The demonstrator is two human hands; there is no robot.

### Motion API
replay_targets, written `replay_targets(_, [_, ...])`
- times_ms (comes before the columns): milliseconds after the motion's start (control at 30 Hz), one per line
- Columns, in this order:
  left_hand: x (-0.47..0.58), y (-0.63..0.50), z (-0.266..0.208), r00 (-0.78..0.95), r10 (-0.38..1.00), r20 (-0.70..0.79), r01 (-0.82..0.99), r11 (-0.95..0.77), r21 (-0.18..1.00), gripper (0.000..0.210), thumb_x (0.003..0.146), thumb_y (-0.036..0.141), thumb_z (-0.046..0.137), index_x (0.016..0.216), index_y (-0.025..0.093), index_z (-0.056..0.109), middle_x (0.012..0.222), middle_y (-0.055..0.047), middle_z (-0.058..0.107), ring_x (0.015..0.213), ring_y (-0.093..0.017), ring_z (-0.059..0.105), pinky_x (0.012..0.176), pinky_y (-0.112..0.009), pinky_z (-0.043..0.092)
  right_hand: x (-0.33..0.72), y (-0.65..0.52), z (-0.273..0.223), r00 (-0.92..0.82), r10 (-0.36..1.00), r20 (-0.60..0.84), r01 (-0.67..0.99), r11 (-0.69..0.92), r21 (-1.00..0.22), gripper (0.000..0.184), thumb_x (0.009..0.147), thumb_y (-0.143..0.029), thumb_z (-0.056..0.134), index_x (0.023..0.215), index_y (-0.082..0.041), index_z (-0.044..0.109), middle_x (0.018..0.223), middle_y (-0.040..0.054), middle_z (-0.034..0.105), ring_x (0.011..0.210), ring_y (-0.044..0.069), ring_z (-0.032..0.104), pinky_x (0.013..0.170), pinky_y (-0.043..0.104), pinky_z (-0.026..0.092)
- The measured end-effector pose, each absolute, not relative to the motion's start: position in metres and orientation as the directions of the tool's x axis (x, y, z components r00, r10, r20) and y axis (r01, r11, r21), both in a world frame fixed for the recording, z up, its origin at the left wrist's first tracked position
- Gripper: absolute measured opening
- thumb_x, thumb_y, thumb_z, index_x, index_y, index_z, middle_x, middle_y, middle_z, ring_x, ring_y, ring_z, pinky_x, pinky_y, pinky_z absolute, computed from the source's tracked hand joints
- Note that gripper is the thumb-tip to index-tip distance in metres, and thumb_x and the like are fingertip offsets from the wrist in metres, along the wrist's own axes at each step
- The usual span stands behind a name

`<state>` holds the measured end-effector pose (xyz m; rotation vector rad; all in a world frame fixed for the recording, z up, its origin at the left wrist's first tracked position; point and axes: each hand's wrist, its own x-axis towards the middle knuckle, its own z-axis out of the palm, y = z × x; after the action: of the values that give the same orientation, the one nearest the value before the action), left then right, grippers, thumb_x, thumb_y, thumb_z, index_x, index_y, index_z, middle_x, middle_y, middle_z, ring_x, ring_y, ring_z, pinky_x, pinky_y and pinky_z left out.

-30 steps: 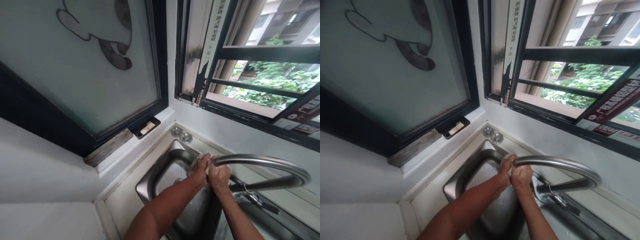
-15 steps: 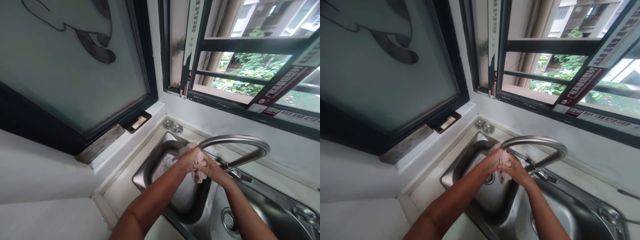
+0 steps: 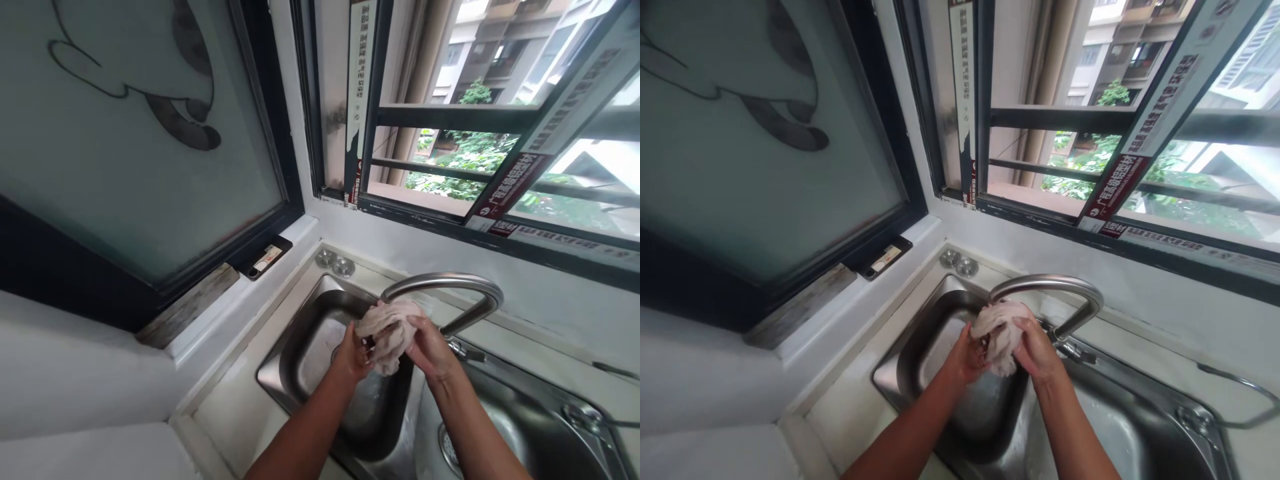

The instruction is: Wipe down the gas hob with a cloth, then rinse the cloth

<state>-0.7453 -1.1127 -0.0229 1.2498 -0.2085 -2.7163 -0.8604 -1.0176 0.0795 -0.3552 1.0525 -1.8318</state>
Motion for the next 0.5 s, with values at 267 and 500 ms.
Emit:
replay_targets(267, [-0.759, -1.136, -0.027, -0.655, -0.375, -0.656, 0.308, -0.925, 0.221, 0.024, 0.097, 0.040, 0.059, 0.096, 0.018, 0.070, 0.087, -0.006, 0.075, 0.082, -0.022, 0.072, 0.082, -0.033, 0.056, -0.878, -1.026, 0.058, -0.540, -0.782, -0.311, 0.701, -0.213, -0.681, 0.044, 0.074, -0.059, 0.084, 0.098, -0.024, 0.076, 0.105, 0.0088, 0.081, 0.121, 0.034, 0.069, 0.111, 0.052, 0.053])
replay_targets(500, [-0.755, -1.140, -0.011, -0.692, -0.471, -0.547, 0.359, -0.882, 0.306, 0.050, 0.094, 0.068, 0.058, 0.098, 0.020, 0.069, 0.095, -0.008, 0.076, 0.093, -0.025, 0.073, 0.086, -0.040, 0.059, -0.861, -1.035, 0.051, -0.713, -0.699, -0.055, 0.034, 0.044, -0.998, 0.051, 0.091, -0.068, 0.059, 0.114, -0.024, 0.070, 0.113, 0.0097, 0.077, 0.114, 0.032, 0.070, 0.100, 0.049, 0.058])
